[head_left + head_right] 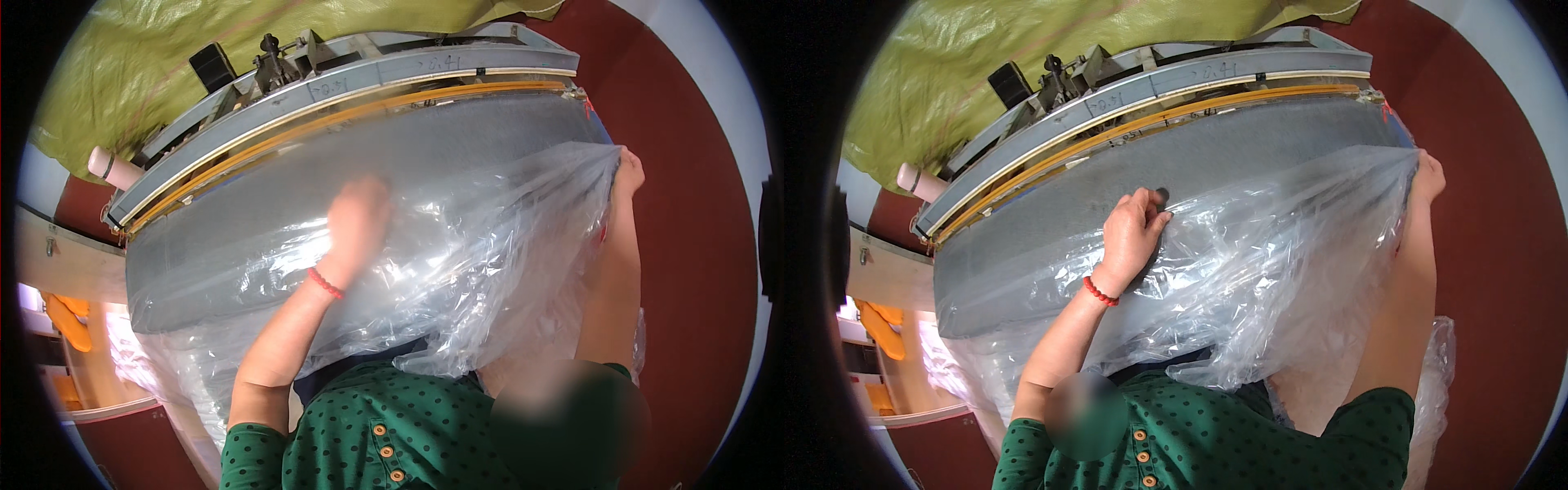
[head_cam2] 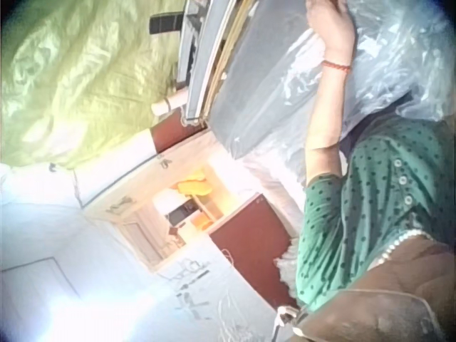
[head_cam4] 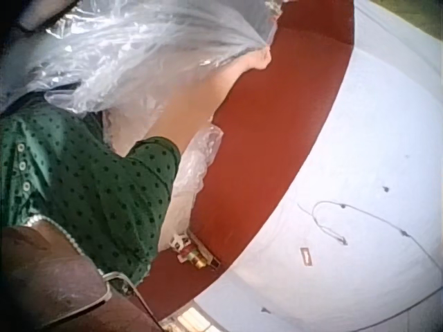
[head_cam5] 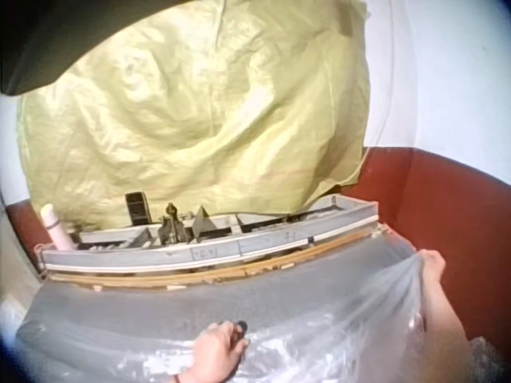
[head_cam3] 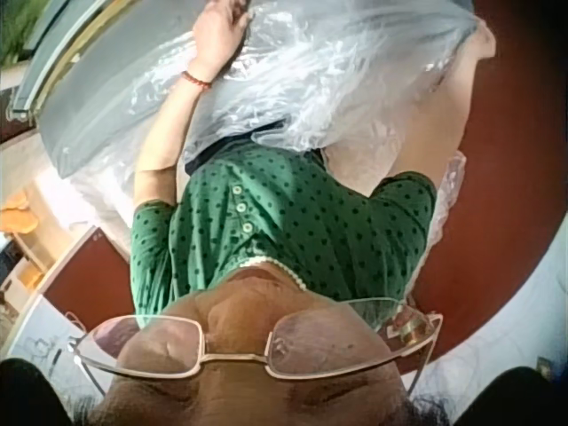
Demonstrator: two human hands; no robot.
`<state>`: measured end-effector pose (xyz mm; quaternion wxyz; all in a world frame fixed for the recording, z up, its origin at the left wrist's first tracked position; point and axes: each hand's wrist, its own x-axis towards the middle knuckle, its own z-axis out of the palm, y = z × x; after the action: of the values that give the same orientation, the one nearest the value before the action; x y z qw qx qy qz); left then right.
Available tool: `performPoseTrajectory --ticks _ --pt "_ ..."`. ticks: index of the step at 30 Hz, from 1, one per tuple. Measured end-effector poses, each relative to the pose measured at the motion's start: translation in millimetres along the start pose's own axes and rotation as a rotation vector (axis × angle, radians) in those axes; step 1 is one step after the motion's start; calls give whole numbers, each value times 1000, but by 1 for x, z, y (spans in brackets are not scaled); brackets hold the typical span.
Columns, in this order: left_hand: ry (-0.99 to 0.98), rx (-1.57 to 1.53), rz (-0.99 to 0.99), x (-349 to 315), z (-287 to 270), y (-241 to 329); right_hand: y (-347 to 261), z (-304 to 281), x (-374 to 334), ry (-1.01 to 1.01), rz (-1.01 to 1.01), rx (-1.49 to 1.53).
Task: Operating a heat sealing machine to seal large plastic film bags.
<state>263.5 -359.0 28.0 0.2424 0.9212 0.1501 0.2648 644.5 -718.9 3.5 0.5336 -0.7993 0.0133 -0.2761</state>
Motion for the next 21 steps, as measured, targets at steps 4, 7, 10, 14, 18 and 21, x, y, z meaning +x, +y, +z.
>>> performPoseTrajectory --ticks 4,7,10,14,18,21 --pt "67 57 94 -3 -1 -6 6 -33 3 14 56 317" --pt "92 102 200 -3 -3 -8 -15 -52 -1 -6 33 400" --pt "153 -51 164 1 -20 -13 -57 -51 -10 3 171 355" --pt "329 -1563 -667 20 -70 -43 -125 -13 -44 -345 126 742" --pt "742 -1370 -607 22 -121 -122 -150 81 -105 -290 -479 193" --pt "807 -457 -490 10 -129 -186 -142 159 -154 -487 -270 363"
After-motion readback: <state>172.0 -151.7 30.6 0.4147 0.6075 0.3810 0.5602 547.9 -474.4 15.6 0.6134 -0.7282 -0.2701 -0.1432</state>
